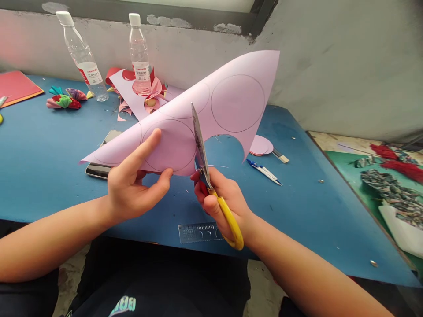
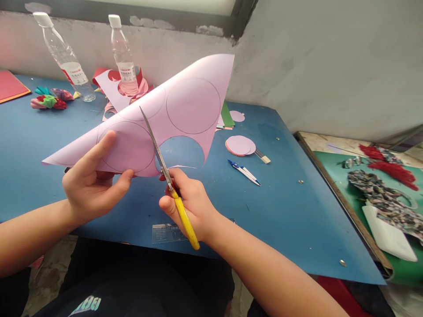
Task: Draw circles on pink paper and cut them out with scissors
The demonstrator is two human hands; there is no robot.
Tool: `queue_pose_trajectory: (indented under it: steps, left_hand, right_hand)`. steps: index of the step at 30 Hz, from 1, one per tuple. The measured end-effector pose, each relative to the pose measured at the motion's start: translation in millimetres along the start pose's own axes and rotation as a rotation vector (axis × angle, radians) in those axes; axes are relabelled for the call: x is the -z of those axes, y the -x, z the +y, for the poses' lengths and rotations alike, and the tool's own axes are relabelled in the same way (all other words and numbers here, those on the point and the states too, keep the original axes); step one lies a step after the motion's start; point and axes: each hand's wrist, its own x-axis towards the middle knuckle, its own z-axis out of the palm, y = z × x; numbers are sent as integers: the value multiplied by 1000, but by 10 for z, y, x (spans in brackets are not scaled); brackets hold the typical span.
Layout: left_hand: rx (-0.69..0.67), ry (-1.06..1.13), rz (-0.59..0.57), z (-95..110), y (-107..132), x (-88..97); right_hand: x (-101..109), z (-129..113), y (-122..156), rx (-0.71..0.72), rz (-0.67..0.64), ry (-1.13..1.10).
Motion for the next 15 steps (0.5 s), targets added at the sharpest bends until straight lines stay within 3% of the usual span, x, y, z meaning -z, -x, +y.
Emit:
queue_pose_trajectory:
  steps: [5, 15]
  left_hand:
    - [-47, -4, -1, -52, -4, 0]
    - [-17, 20, -15, -39, -4, 36]
  right_hand:
    - [3, 8, 8, -9, -4, -4]
    - [3, 20, 7, -19, -2, -38]
